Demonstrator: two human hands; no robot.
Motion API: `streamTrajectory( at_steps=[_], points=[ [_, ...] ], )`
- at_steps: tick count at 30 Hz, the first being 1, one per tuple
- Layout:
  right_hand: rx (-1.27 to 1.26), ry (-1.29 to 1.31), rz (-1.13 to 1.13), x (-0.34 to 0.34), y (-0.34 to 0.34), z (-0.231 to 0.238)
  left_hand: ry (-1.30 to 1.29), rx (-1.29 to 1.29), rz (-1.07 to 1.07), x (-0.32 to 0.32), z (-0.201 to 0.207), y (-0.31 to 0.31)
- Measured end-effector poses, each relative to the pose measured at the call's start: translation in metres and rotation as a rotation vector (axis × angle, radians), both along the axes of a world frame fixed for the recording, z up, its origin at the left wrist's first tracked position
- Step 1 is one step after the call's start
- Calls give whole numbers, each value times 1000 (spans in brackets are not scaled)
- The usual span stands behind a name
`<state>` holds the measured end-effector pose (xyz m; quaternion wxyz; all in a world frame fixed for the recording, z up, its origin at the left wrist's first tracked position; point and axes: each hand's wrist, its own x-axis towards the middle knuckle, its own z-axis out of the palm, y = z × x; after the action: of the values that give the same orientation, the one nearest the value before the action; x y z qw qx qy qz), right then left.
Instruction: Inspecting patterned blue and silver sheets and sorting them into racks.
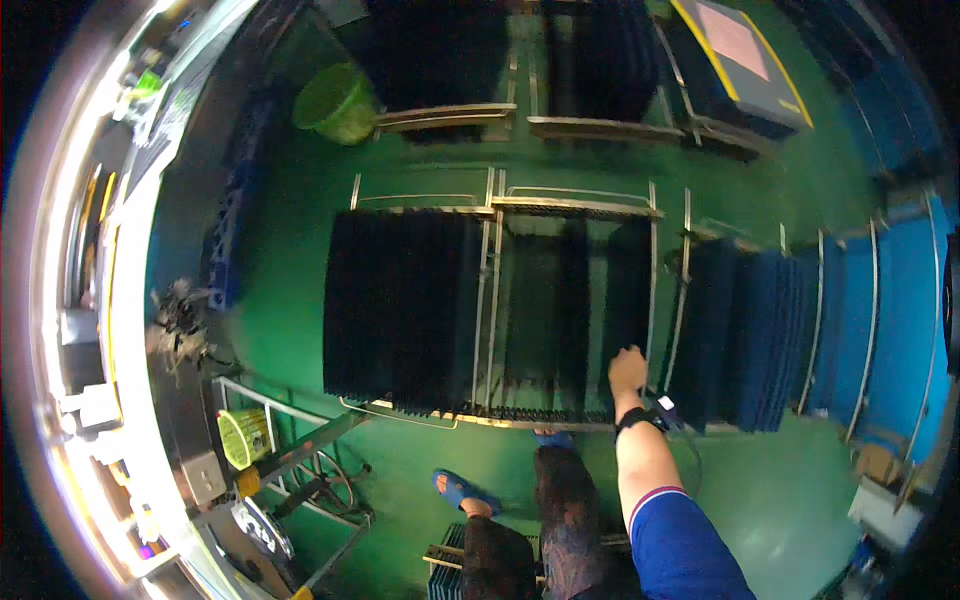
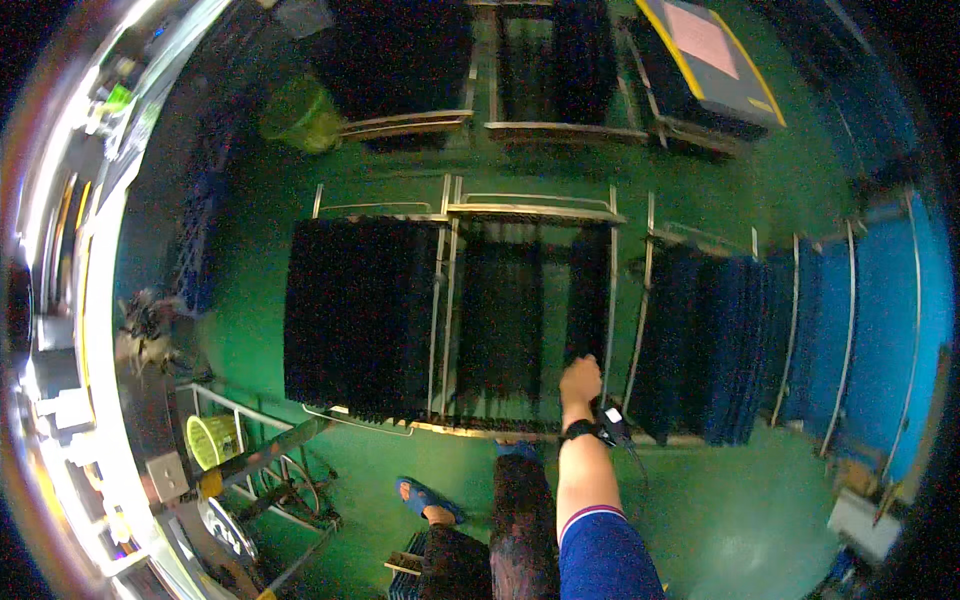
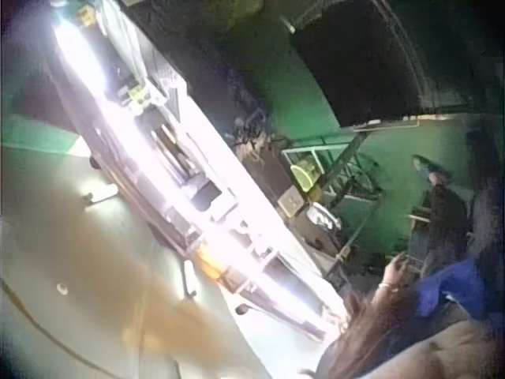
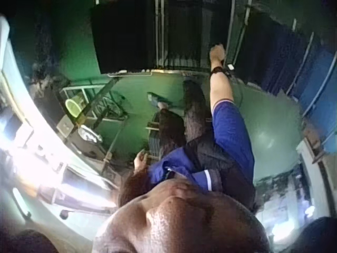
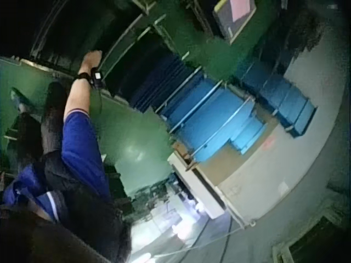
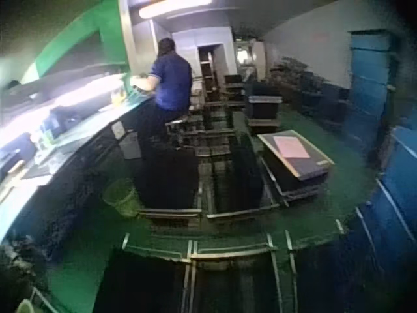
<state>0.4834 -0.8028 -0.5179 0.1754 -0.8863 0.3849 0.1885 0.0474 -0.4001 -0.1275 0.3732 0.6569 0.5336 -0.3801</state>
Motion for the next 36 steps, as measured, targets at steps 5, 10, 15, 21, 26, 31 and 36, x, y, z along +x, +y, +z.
streamTrajectory(
  at_steps=[5,10,15,21,26,31,36],
  points=[
    [88,-153,372,17,-69,-1,-160,49,-73,38,-5,-38],
    [168,-180,417,22,-74,106,-318,75,-125,46,19,-51],
    [779,-330,184,38,-74,303,-304,40,-199,8,27,-48],
    [943,-604,310,61,94,567,-618,251,-161,8,1,-41],
    [1364,-609,320,43,291,565,-831,463,161,6,44,43],
    [1828,76,719,-84,499,584,-969,1039,378,-64,87,149],
    [1854,565,508,-178,664,513,-892,1408,620,-151,121,254]
  ],
)
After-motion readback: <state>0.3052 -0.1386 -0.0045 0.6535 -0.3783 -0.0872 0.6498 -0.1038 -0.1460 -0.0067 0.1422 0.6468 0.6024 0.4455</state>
